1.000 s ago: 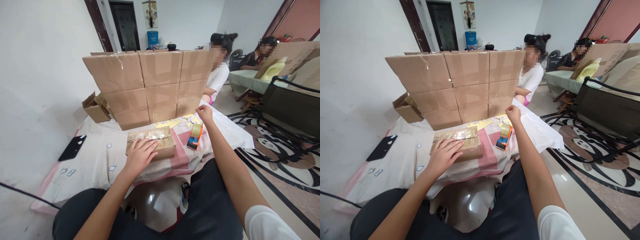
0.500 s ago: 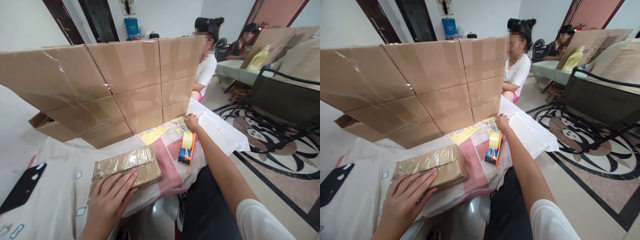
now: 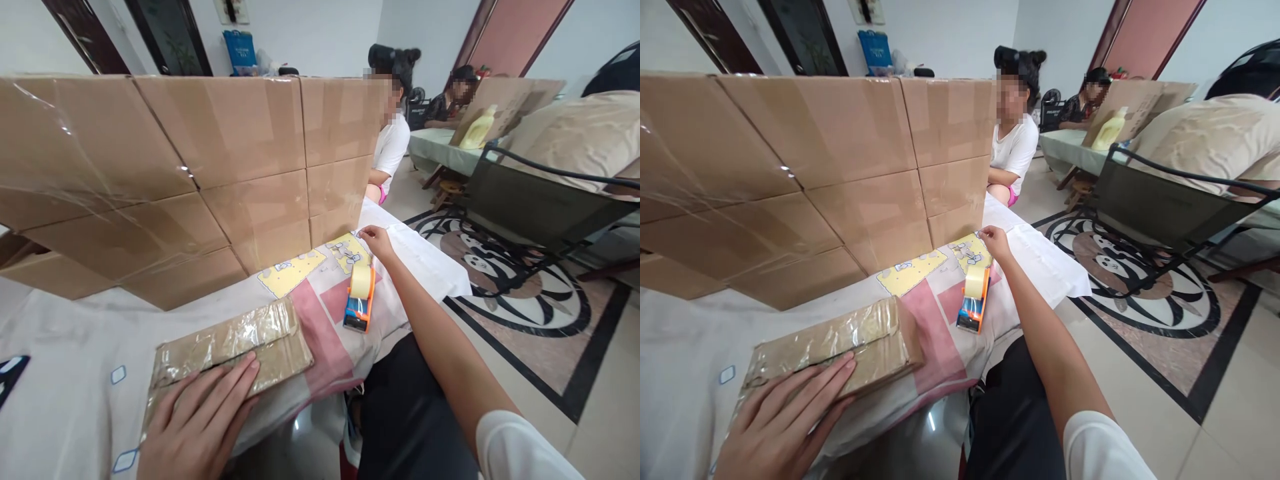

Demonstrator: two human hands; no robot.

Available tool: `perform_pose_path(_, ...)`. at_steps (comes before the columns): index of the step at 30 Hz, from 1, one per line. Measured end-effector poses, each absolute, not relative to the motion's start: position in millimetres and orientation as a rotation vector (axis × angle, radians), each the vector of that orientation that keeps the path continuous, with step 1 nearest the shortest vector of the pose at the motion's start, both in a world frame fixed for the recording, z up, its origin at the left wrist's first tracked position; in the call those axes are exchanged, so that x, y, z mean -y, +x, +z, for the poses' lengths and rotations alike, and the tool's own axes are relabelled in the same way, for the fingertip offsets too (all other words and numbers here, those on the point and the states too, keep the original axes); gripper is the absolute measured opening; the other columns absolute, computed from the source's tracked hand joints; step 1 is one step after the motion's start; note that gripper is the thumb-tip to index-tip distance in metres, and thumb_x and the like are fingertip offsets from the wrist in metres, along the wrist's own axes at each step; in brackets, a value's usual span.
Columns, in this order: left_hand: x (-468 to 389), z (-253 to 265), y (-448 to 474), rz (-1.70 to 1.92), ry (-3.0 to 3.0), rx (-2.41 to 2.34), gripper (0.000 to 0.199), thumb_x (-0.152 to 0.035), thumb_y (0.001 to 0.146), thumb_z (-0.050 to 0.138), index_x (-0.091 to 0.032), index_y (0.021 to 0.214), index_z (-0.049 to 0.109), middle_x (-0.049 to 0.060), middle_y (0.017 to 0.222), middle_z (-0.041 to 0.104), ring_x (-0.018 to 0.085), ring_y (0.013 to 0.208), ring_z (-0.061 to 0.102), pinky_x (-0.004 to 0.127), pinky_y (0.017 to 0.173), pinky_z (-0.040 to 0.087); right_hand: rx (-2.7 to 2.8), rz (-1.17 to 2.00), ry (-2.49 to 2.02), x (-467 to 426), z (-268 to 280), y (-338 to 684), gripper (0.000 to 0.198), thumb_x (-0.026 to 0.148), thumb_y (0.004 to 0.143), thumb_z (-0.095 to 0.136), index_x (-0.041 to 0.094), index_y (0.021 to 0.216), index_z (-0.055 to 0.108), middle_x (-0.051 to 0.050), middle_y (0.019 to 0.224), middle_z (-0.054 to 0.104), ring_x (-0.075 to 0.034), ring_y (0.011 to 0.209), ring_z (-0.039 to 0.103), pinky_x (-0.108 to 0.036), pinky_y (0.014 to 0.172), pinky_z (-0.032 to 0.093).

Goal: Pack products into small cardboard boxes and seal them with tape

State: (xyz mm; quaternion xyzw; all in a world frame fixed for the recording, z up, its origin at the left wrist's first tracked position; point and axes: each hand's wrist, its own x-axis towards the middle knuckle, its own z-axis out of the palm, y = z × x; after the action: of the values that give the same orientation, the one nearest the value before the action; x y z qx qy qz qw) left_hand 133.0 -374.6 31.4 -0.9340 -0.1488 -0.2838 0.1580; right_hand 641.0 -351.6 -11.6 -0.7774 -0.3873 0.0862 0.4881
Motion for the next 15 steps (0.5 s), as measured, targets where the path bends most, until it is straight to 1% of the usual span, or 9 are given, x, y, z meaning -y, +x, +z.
perform_pose_path(4, 375.7, 31.2, 131.2, -0.825, -2.662, 0.44, 0.054, -0.035, 0.095, 0.057, -0.03, 0.148, 0.05, -0.002, 0.126, 0.072, 0.026, 0.099, 0.067, 0.042, 0.097, 0.04, 0.934, 0.305, -1.694, 382.5, 9.2, 621.6, 0.04, 0.058, 0.073, 0.062, 0.019, 0.082, 0.064, -0.004, 0.078, 0.066, -0.016, 0.07, 0.056, -0.03, 0.068, 0.046)
perform_pose_path(7, 375.5, 30.7, 131.4, -0.854, -2.651, 0.435, 0.056, -0.037, 0.095, 0.057, -0.031, 0.15, 0.048, -0.002, 0.125, 0.073, 0.026, 0.098, 0.067, 0.042, 0.095, 0.04, 0.917, 0.37, -1.566, 412.8, 24.9, 600.9, 0.041, 0.059, 0.071, 0.068, 0.02, 0.082, 0.065, -0.001, 0.072, 0.062, -0.013, 0.064, 0.052, -0.028, 0.062, 0.043)
perform_pose_path(9, 373.7, 29.5, 132.1, -0.87, -2.639, 0.414, 0.057, -0.037, 0.095, 0.056, -0.031, 0.151, 0.047, -0.003, 0.123, 0.074, 0.026, 0.097, 0.067, 0.042, 0.094, 0.04, 0.889, 0.438, -1.446, 431.1, 35.0, 584.7, 0.038, 0.055, 0.069, 0.075, 0.02, 0.081, 0.066, 0.0, 0.071, 0.061, -0.013, 0.064, 0.051, -0.028, 0.064, 0.043)
perform_pose_path(12, 369.4, 27.4, 133.6, -0.883, -2.605, 0.364, 0.059, -0.036, 0.095, 0.056, -0.03, 0.152, 0.046, -0.004, 0.121, 0.075, 0.027, 0.096, 0.066, 0.043, 0.09, 0.041, 0.872, 0.521, -1.316, 450.5, 48.0, 557.8, 0.034, 0.049, 0.068, 0.081, 0.021, 0.08, 0.067, -0.001, 0.075, 0.065, -0.014, 0.068, 0.054, -0.03, 0.07, 0.046)
perform_pose_path(15, 365.2, 26.9, 134.6, -0.897, -2.573, 0.313, 0.058, -0.037, 0.094, 0.056, -0.029, 0.151, 0.046, -0.004, 0.12, 0.075, 0.028, 0.095, 0.066, 0.043, 0.087, 0.041, 0.92, 0.593, -1.213, 459.5, 54.9, 528.8, 0.03, 0.046, 0.072, 0.082, 0.022, 0.08, 0.068, -0.004, 0.089, 0.069, -0.017, 0.082, 0.06, -0.031, 0.077, 0.047)
